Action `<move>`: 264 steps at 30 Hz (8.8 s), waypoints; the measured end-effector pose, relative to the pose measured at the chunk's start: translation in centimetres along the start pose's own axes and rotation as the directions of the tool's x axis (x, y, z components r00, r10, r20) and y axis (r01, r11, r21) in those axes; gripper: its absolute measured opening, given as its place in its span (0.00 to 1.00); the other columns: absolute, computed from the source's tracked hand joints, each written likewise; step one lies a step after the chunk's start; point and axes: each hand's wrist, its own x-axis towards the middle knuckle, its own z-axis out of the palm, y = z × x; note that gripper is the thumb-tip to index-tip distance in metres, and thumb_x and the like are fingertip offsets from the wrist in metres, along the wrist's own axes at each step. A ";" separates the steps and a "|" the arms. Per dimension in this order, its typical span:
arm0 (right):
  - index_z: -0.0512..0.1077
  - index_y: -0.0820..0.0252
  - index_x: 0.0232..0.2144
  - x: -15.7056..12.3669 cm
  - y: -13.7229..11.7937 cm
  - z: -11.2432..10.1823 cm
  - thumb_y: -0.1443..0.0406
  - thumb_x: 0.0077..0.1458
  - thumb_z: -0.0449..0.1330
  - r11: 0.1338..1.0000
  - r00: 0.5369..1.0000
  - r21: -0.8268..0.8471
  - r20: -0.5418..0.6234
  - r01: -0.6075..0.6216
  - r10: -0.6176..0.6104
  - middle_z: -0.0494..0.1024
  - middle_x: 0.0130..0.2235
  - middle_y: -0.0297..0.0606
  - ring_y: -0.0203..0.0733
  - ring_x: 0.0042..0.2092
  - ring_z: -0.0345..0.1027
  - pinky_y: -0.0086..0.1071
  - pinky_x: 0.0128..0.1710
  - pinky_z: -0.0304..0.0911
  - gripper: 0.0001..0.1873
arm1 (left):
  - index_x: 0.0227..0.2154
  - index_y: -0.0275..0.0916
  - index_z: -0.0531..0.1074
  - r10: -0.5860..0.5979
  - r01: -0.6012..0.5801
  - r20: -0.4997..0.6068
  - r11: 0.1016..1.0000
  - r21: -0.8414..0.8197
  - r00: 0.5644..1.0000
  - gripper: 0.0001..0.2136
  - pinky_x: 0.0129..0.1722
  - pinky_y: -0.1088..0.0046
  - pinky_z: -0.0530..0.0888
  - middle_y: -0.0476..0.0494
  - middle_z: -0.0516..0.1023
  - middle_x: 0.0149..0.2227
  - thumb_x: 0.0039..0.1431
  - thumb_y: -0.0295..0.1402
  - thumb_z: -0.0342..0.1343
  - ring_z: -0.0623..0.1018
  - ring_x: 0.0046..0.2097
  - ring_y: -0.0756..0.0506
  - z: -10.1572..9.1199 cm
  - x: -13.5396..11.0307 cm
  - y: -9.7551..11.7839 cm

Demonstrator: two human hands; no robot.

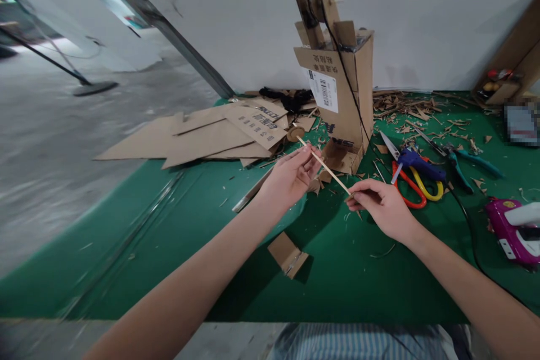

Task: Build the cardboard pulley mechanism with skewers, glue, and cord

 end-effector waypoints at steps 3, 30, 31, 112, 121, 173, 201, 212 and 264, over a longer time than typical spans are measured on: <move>0.77 0.58 0.36 0.0 -0.1 0.0 0.52 0.55 0.66 1.000 1.000 0.008 -0.002 0.001 -0.001 0.81 0.34 0.39 0.41 0.37 0.79 0.40 0.42 0.78 0.16 | 0.29 0.32 0.76 0.004 -0.004 0.009 1.000 0.012 1.000 0.09 0.36 0.80 0.78 0.47 0.79 0.29 0.64 0.21 0.54 0.80 0.32 0.54 0.0 0.1 -0.2; 0.80 0.55 0.40 -0.2 1.7 -0.2 0.59 0.57 0.63 0.941 0.935 -0.313 -0.277 0.131 -0.222 0.83 0.42 0.42 0.48 0.40 0.80 0.47 0.46 0.77 0.11 | 0.28 0.37 0.73 0.250 -0.257 0.082 0.962 0.090 0.965 0.08 0.38 0.74 0.79 0.49 0.79 0.30 0.53 0.30 0.67 0.81 0.35 0.50 0.0 -0.7 -0.8; 0.80 0.55 0.41 -0.2 1.7 -0.3 0.60 0.57 0.63 0.933 0.932 -0.333 -0.274 0.138 -0.236 0.83 0.43 0.42 0.48 0.40 0.80 0.46 0.45 0.77 0.11 | 0.29 0.37 0.73 0.251 -0.259 0.086 0.961 0.094 0.964 0.08 0.38 0.74 0.79 0.49 0.79 0.30 0.53 0.30 0.67 0.81 0.35 0.50 0.1 -0.8 -0.8; 0.68 0.57 0.36 0.0 1.6 0.5 0.48 0.52 0.67 0.997 0.970 -0.047 -0.236 0.056 -0.066 0.82 0.33 0.39 0.45 0.35 0.81 0.40 0.39 0.79 0.21 | 0.41 0.41 0.64 0.792 -0.696 0.500 -0.137 0.705 0.351 0.13 0.24 0.76 0.61 0.55 0.58 0.29 0.56 0.31 0.61 0.60 0.24 0.55 -1.4 -0.2 2.0; 0.69 0.56 0.36 -0.1 1.3 0.5 0.51 0.54 0.66 0.993 0.975 -0.084 -0.204 0.078 -0.093 0.81 0.32 0.38 0.44 0.35 0.80 0.39 0.40 0.79 0.17 | 0.34 0.40 0.66 0.794 -0.664 0.575 -0.323 0.674 0.197 0.07 0.26 0.75 0.62 0.54 0.60 0.28 0.57 0.27 0.60 0.62 0.25 0.54 -1.3 -0.4 2.5; 0.68 0.55 0.35 -0.3 1.1 0.6 0.50 0.55 0.64 0.985 0.977 -0.159 -0.187 0.071 -0.101 0.81 0.31 0.39 0.46 0.35 0.80 0.39 0.37 0.77 0.17 | 0.34 0.41 0.67 0.795 -0.629 0.524 -0.245 0.737 0.304 0.07 0.26 0.73 0.65 0.51 0.63 0.29 0.53 0.28 0.58 0.64 0.26 0.52 -1.2 -0.6 2.4; 0.64 0.53 0.34 -0.2 0.5 0.7 0.51 0.46 0.72 0.998 0.971 0.030 -0.233 0.063 -0.054 0.81 0.29 0.34 0.45 0.33 0.81 0.40 0.38 0.79 0.23 | 0.29 0.36 0.75 -0.061 -0.287 0.464 0.713 0.640 0.884 0.14 0.24 0.74 0.58 0.55 0.62 0.21 0.48 0.42 0.68 0.61 0.24 0.54 1.1 -4.2 -3.0; 0.66 0.55 0.33 -0.1 0.9 1.3 0.51 0.46 0.72 1.000 0.987 0.024 -0.160 0.011 -0.007 0.81 0.29 0.35 0.45 0.34 0.81 0.36 0.37 0.77 0.22 | 0.27 0.37 0.74 0.260 -0.325 0.266 0.915 0.240 0.928 0.18 0.19 0.77 0.53 0.57 0.59 0.18 0.45 0.45 0.72 0.56 0.19 0.57 1.5 -3.3 0.7; 0.71 0.55 0.40 2.6 -8.9 1.2 0.56 0.53 0.69 0.928 0.921 -0.206 -0.174 0.311 -0.347 0.78 0.44 0.39 0.42 0.43 0.75 0.37 0.41 0.74 0.16 | 0.25 0.38 0.80 0.328 -0.487 0.393 0.761 0.428 0.859 0.07 0.30 0.75 0.71 0.45 0.80 0.28 0.51 0.36 0.68 0.74 0.30 0.50 6.0 -3.5 1.3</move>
